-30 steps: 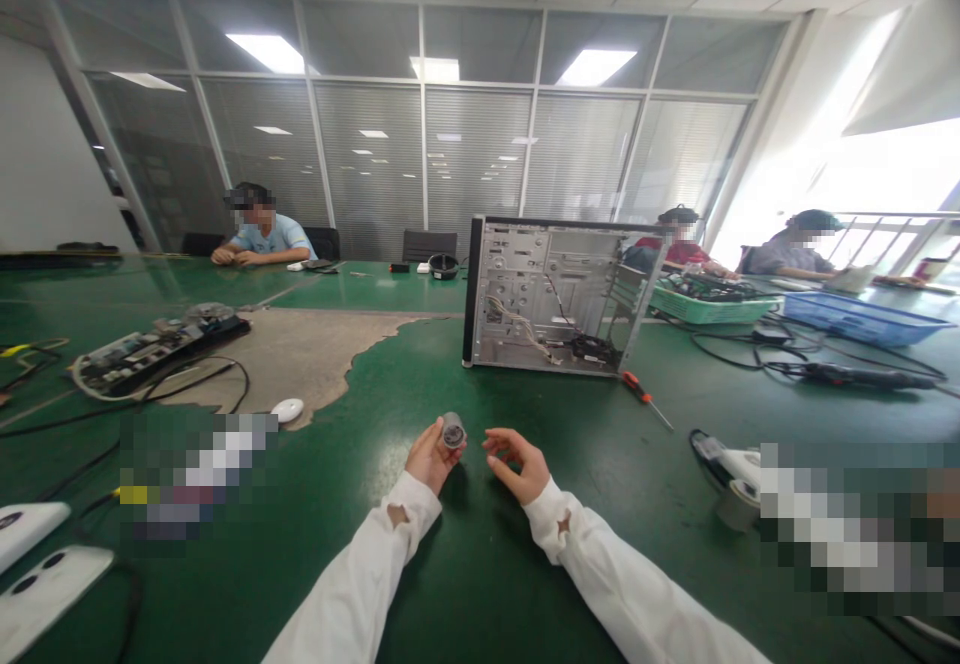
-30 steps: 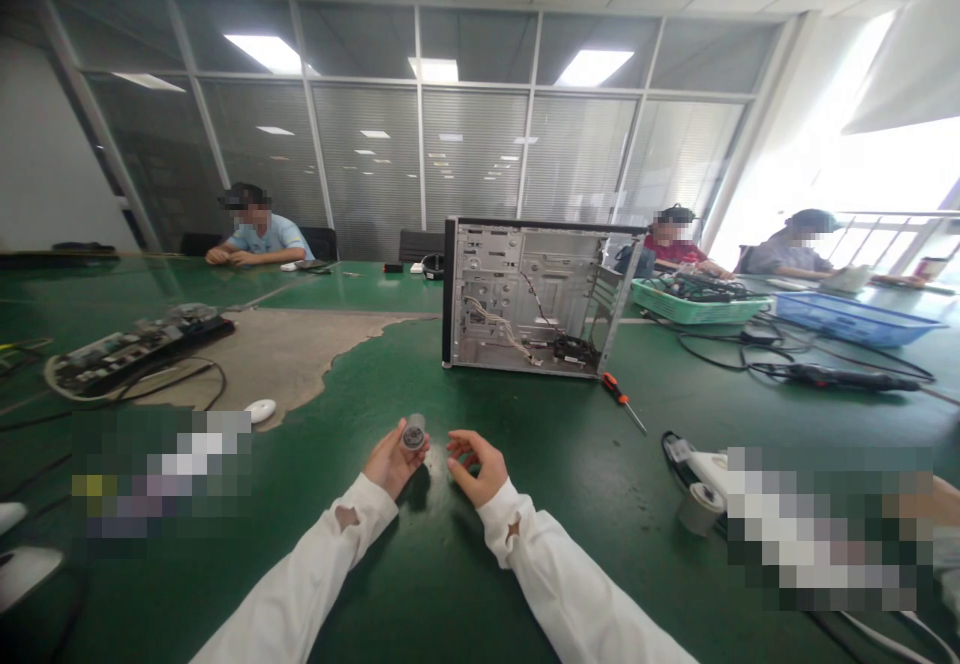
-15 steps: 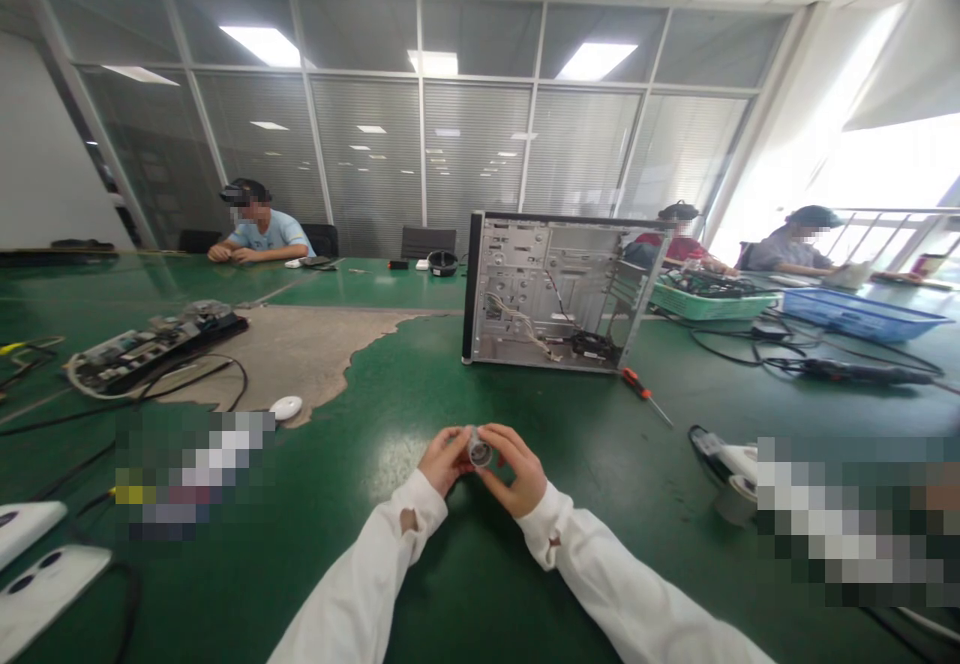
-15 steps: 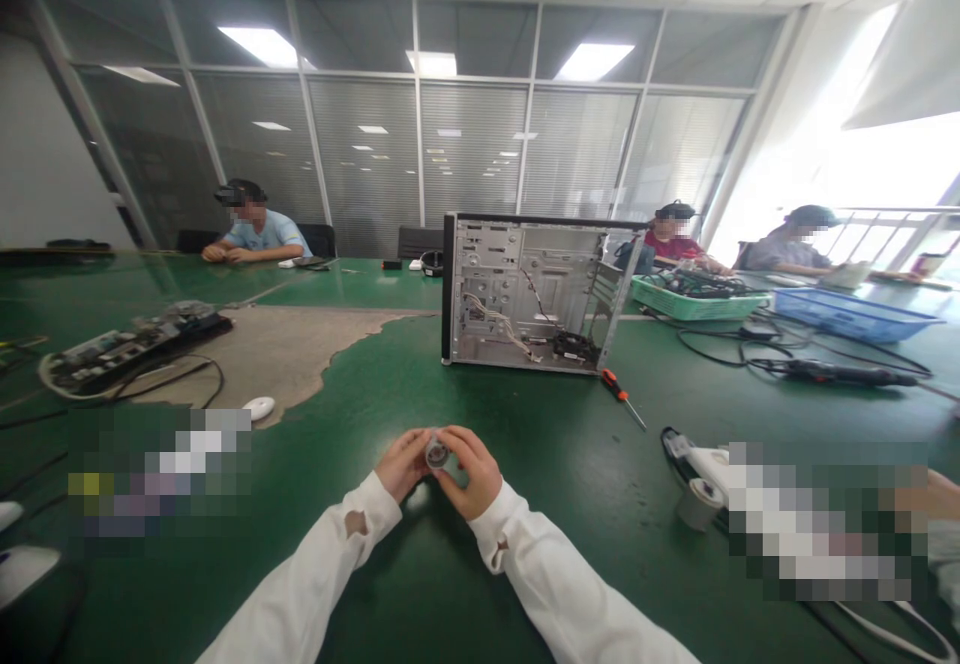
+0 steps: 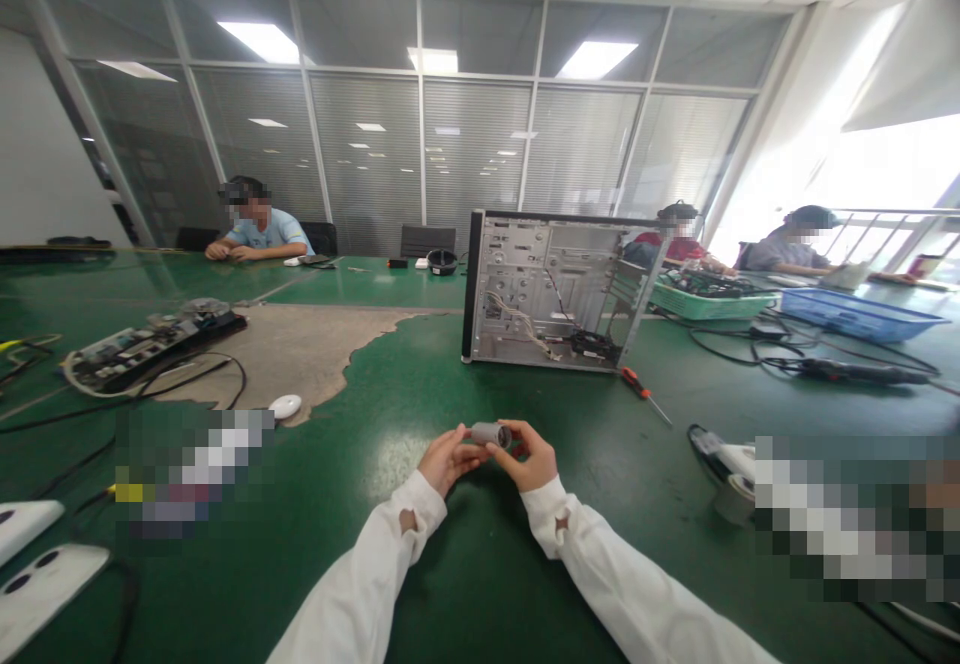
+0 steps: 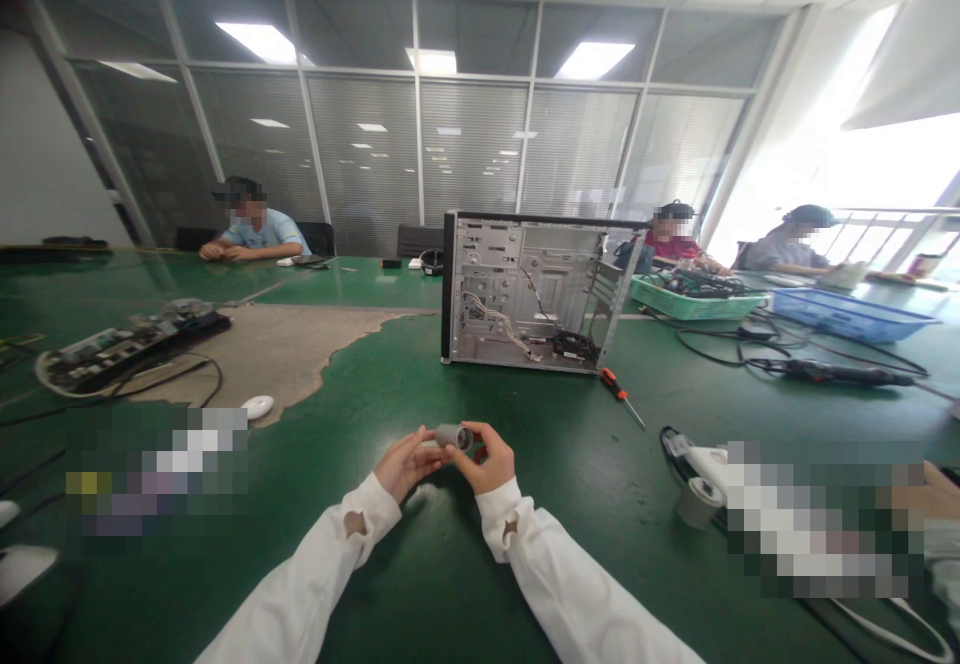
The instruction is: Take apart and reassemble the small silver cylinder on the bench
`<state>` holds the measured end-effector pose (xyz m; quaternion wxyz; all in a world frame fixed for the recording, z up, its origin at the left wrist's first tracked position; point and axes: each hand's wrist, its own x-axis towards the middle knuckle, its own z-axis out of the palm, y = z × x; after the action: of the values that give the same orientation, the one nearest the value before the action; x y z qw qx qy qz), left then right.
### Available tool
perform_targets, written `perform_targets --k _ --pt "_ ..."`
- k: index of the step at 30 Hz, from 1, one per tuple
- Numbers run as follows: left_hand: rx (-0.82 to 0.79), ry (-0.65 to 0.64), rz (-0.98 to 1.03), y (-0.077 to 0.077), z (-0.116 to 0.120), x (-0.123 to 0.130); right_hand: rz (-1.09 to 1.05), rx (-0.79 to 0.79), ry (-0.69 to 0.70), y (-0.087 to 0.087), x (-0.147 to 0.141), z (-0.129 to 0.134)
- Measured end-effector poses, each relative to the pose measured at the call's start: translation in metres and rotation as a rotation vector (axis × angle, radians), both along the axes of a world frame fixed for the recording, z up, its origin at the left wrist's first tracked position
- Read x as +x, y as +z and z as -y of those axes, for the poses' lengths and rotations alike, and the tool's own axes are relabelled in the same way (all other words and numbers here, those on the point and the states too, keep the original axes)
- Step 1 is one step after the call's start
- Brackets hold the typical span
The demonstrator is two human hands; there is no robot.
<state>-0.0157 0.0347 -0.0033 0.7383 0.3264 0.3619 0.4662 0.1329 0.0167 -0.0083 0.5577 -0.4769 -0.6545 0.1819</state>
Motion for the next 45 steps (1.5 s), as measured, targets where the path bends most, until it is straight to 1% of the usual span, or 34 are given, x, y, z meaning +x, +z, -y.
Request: perform_targets --k 3,6,10,12,14,16,20,24,26,28,32,34,36,39,41,45 --pt "-0.007 -0.011 0.013 0.000 0.001 0.000 -0.111 -0.082 -0.055 -0.006 0.001 -0.007" --pt "-0.031 -0.018 0.050 0.000 0.003 0.001 -0.235 -0.116 -0.125 -0.014 0.002 -0.016" --pt "-0.082 -0.021 0.154 0.000 0.008 0.005 -0.320 -0.142 -0.143 -0.019 0.003 -0.021" --pt "-0.106 0.000 0.196 0.000 0.011 0.009 -0.302 -0.144 -0.157 -0.016 0.003 -0.020" --pt "-0.123 0.026 0.220 0.000 0.013 0.013 -0.227 -0.118 -0.169 -0.010 0.003 -0.015" --pt "-0.132 0.034 0.246 0.001 0.015 0.016 -0.112 -0.056 -0.171 -0.004 0.003 -0.010" --pt "-0.105 0.041 0.276 0.003 0.017 0.017 0.109 0.107 -0.126 0.005 0.002 0.000" --pt "-0.039 -0.010 0.246 0.004 0.023 0.020 0.249 0.259 -0.056 0.006 0.000 0.004" --pt "-0.023 -0.045 0.230 0.002 0.026 0.022 0.305 0.308 -0.037 0.005 0.000 0.005" --pt "-0.041 -0.068 0.226 0.000 0.027 0.024 0.344 0.332 -0.044 0.004 0.000 0.004" --pt "-0.136 -0.090 0.232 -0.004 0.028 0.027 0.348 0.336 -0.069 0.000 -0.001 0.003" --pt "-0.181 -0.110 0.244 -0.003 0.028 0.027 0.343 0.332 -0.046 0.000 -0.002 0.004" --pt "-0.188 -0.150 0.288 0.001 0.029 0.025 0.333 0.327 0.000 0.002 -0.002 0.006" --pt "-0.112 -0.215 0.374 0.010 0.030 0.019 0.261 0.308 0.076 0.006 -0.001 0.011" --pt "-0.052 -0.231 0.409 0.016 0.030 0.013 0.190 0.289 0.121 0.009 0.000 0.012" --pt "0.016 -0.265 0.471 0.024 0.028 0.002 0.062 0.237 0.121 0.009 0.002 0.008"
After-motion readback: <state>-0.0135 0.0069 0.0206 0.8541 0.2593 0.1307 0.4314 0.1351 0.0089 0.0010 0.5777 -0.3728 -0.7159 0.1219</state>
